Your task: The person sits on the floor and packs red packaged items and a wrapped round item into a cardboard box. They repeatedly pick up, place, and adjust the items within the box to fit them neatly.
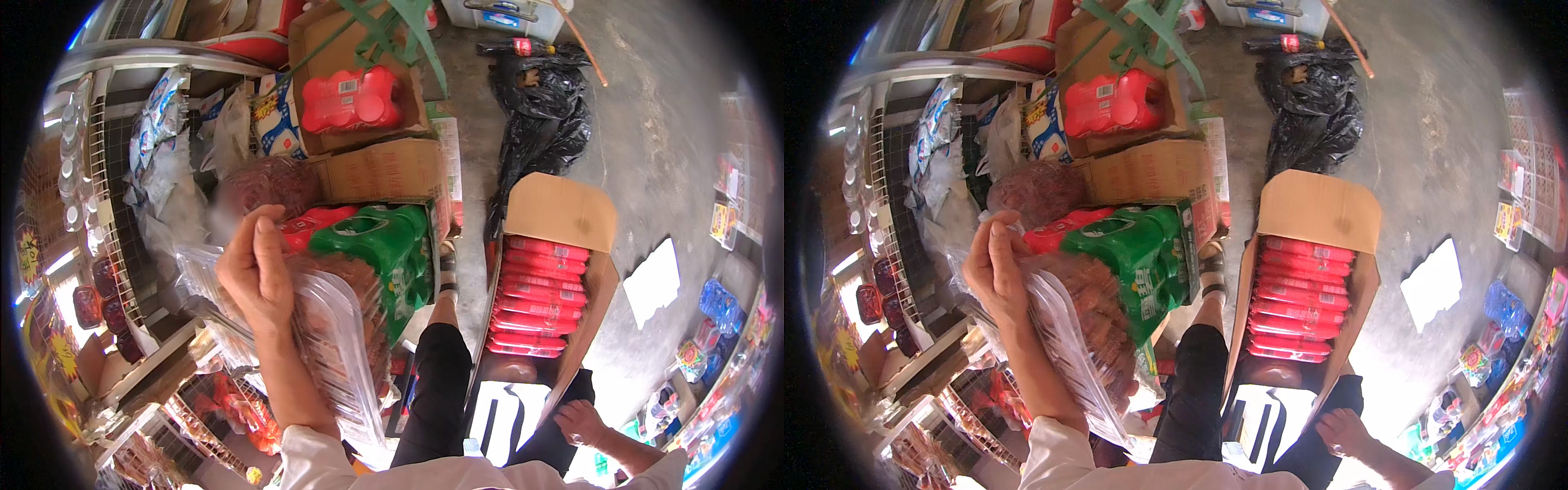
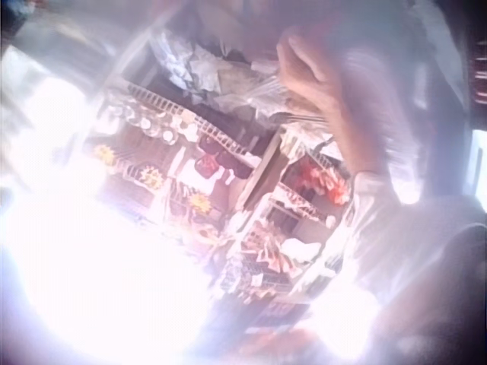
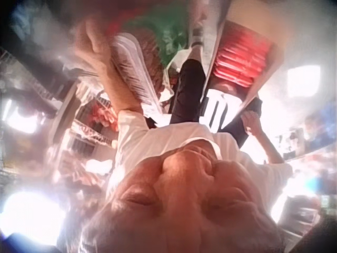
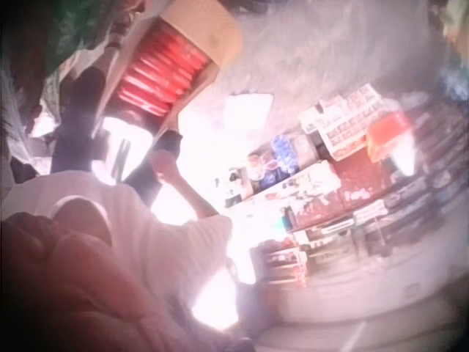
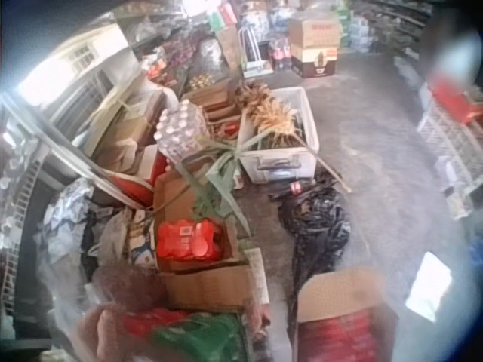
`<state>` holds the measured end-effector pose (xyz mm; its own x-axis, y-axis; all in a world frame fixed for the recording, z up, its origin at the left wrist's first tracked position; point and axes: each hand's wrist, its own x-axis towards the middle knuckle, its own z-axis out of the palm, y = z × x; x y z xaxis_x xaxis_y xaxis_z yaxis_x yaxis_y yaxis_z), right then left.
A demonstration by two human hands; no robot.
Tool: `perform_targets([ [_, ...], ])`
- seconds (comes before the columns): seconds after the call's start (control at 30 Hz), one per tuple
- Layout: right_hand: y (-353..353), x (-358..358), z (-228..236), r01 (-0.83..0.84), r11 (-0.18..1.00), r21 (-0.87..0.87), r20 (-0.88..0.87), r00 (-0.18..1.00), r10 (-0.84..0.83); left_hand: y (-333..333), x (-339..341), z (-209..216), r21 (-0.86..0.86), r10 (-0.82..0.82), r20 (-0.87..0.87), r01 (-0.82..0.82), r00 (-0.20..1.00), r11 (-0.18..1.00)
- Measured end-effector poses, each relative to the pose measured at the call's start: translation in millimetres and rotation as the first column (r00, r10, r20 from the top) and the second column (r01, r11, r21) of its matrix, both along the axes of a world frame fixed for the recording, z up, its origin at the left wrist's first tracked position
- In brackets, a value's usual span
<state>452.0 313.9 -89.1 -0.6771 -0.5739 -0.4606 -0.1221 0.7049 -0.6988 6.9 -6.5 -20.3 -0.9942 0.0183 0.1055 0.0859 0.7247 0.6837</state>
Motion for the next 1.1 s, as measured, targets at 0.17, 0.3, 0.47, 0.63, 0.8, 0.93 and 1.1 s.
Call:
perform_targets([
  [0.17, 22.2, 20.0, -23.0, 0.016, 0.999, -0.031, -0.080, 0.997, -0.018, -7.6, -0.7, -3.6, 0.036, -0.037, 0.001, 0.037, 0.999, 0.999],
  [0.3, 30.7, 25.9, -31.2, 0.026, 0.995, -0.096, -0.116, 0.993, -0.037, 6.8, 4.1, -1.8, 0.043, -0.001, 0.013, 0.000, 1.000, 0.999],
  [0.47, 38.0, 29.1, -29.7, -0.017, 0.998, -0.067, -0.118, 0.993, 0.009, 1.2, 11.0, 5.2, -0.012, -0.098, -0.010, 0.098, 0.995, 0.995],
  [0.63, 28.5, 42.9, -36.2, -0.025, 0.996, -0.086, -0.201, 0.980, 0.007, -2.7, 7.4, 2.0, -0.045, -0.173, -0.019, 0.172, 0.985, 0.984],
  [0.8, 4.2, 51.4, -30.6, -0.016, 0.999, -0.040, -0.243, 0.970, 0.006, -17.6, -5.7, -7.1, -0.050, -0.253, -0.073, 0.250, 0.965, 0.967],
  [0.93, -15.2, 67.7, -26.7, 0.033, 0.999, 0.001, -0.279, 0.960, -0.031, -9.3, -9.7, -4.8, -0.118, -0.229, -0.061, 0.221, 0.971, 0.968],
  [1.1, -28.4, 67.6, -18.1, 0.203, 0.972, 0.114, -0.315, 0.936, -0.159, -14.7, -20.2, -15.9, -0.174, -0.252, -0.177, 0.221, 0.951, 0.960],
])
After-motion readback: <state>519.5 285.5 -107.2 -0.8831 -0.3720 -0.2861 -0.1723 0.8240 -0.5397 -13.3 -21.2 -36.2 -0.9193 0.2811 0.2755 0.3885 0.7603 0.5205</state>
